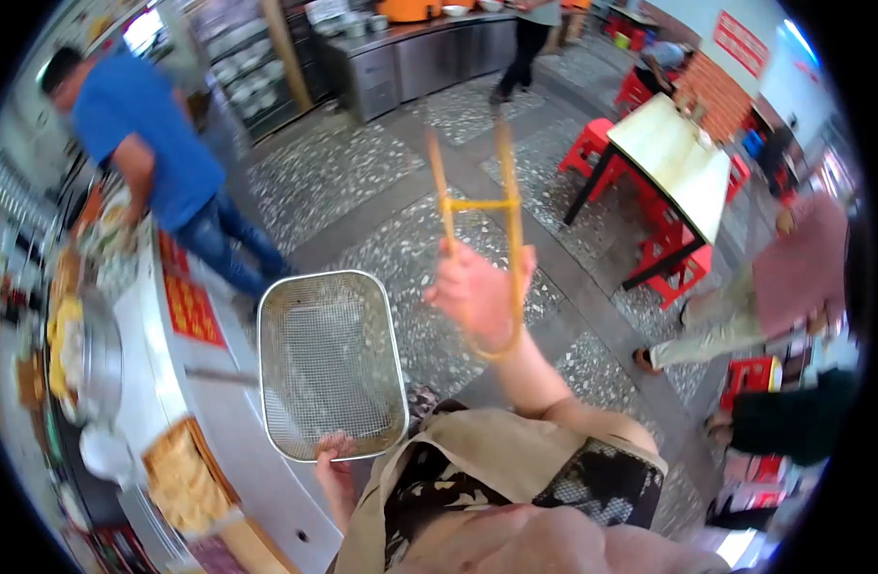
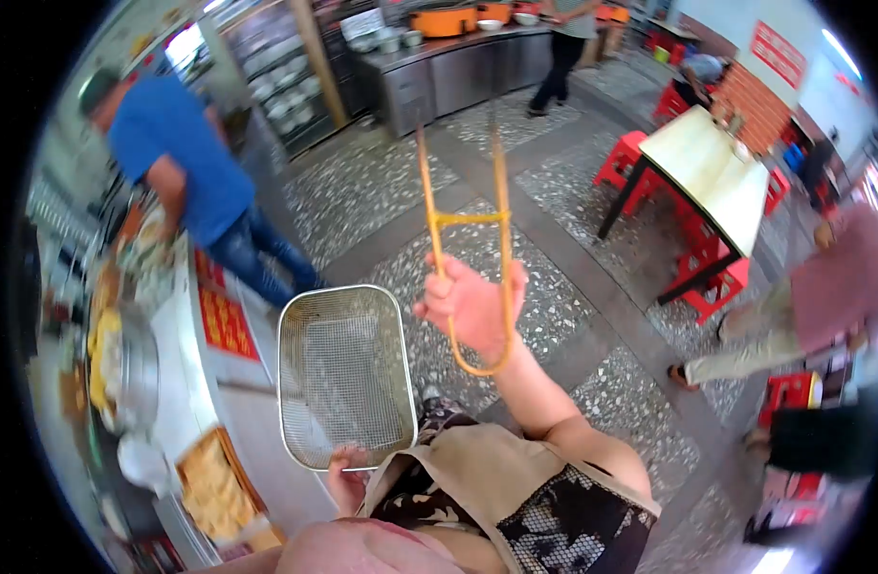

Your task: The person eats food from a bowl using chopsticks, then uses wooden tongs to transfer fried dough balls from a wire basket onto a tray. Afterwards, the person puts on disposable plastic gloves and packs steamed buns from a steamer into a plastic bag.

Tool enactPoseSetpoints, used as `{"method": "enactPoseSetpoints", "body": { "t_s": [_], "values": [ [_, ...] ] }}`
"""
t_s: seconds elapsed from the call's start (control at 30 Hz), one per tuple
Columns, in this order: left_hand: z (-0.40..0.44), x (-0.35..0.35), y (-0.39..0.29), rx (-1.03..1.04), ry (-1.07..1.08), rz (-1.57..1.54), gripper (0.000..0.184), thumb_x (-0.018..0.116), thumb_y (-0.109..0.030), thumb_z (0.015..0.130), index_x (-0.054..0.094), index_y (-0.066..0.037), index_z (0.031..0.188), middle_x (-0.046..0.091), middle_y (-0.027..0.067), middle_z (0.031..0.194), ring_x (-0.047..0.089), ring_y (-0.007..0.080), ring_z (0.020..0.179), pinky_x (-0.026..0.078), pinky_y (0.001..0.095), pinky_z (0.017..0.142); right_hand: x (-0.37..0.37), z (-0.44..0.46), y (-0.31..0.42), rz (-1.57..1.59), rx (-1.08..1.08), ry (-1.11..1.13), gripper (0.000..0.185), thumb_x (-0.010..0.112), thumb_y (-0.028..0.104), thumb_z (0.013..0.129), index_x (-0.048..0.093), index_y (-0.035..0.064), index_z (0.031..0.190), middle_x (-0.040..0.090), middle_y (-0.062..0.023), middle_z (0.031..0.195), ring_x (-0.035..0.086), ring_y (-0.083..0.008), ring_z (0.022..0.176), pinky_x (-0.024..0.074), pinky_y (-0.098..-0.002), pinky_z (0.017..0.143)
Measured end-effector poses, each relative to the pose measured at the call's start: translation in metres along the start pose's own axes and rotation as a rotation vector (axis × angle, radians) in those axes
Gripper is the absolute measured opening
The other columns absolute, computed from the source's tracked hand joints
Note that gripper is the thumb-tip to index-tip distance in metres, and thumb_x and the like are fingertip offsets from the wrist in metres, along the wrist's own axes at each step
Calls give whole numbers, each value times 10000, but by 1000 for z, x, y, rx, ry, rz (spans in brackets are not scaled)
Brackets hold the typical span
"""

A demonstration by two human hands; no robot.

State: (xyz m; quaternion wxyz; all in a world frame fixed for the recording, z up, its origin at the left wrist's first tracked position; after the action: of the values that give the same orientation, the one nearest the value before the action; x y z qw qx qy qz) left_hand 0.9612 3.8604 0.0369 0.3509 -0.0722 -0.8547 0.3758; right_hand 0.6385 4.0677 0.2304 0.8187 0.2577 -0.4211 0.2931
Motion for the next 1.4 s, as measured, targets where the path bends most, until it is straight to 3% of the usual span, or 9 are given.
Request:
{"method": "enactPoseSetpoints", "body": {
  "t_s": [0.17, 0.23, 0.27, 0.33, 0.5, 0.63, 0.73, 1.07, 1.4],
  "values": [
    [183, 142, -64, -190, 269, 202, 408, 517, -116, 710, 508, -33, 1109, 588, 156, 1073, 582, 314, 994, 506, 397, 819, 87, 75, 98, -423, -386, 272, 760, 625, 565, 719, 391, 42, 1218, 530, -40, 801, 520, -166, 638, 327, -471, 962],
    [254, 214, -79, -260, 362, 257, 432, 516, -152, 715, 503, -37, 1131, 572, 172, 1131, 572, 320, 1021, 505, 402, 824, 120, 83, 118, -652, -428, 585, 417, 626, 321, 821, 433, 65, 1088, 547, -52, 737, 522, -171, 599, 413, -525, 857],
    [298, 243, -79, -305, 409, 297, 437, 511, -153, 717, 502, -29, 1136, 566, 168, 1142, 569, 317, 1027, 507, 402, 832, 125, 90, 128, -732, -485, 552, 417, 626, 321, 821, 433, 65, 1088, 547, -52, 737, 522, -171, 599, 413, -525, 857],
    [357, 310, -77, -392, 565, 272, 446, 506, -150, 717, 497, -11, 1141, 559, 178, 1151, 569, 320, 1024, 508, 408, 841, 132, 102, 134, -975, -413, 901, 303, 504, 306, 889, 497, 56, 1060, 580, -68, 740, 547, -176, 591, 343, -614, 910],
    [445, 456, -48, -476, 695, 298, 443, 456, -136, 737, 479, 46, 1140, 545, 229, 1138, 538, 351, 1072, 490, 438, 885, 98, 154, 172, -1248, -463, 787, 218, 426, 199, 910, 531, 26, 990, 570, -92, 746, 526, -182, 555, 325, -634, 920],
    [529, 503, -35, -550, 664, 276, 455, 446, -147, 740, 467, 50, 1150, 527, 221, 1148, 516, 352, 1093, 472, 422, 907, 45, 239, 228, -1283, -470, 826, 355, 329, 269, 945, 528, -20, 996, 561, -117, 748, 513, -193, 532, 277, -646, 948],
    [569, 524, -55, -580, 560, 325, 463, 446, -157, 741, 463, 38, 1160, 520, 211, 1170, 532, 347, 1066, 491, 404, 854, 18, 309, 280, -1248, -319, 824, 201, 520, 25, 830, 449, -41, 1006, 551, -161, 688, 469, -203, 507, 347, -669, 891],
    [771, 542, -123, -380, 162, 263, 487, 503, -166, 737, 454, 23, 1184, 529, 176, 1173, 557, 313, 1012, 464, 391, 862, -168, 560, 366, -861, -180, 942, 189, 447, 62, 869, 469, -72, 1001, 556, -220, 750, 501, -242, 564, 303, -675, 913],
    [1007, 665, -200, -297, 233, 128, 392, 506, -151, 736, 511, 10, 1094, 568, 169, 1105, 564, 318, 1038, 530, 400, 818, -296, 795, 404, -840, -42, 1014, 208, 422, 47, 870, 479, -101, 1004, 552, -247, 769, 523, -252, 577, 286, -683, 920]
  ]
}}
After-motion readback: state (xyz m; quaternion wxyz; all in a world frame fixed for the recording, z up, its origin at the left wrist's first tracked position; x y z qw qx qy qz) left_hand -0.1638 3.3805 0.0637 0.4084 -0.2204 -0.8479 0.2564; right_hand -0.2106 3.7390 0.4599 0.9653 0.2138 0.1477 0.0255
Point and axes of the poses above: each hand's wrist, its own z-axis towards the middle knuckle, its own x-axis out of the palm, y = z × x, the point moved 2 cm from there along z, towards the middle knuckle
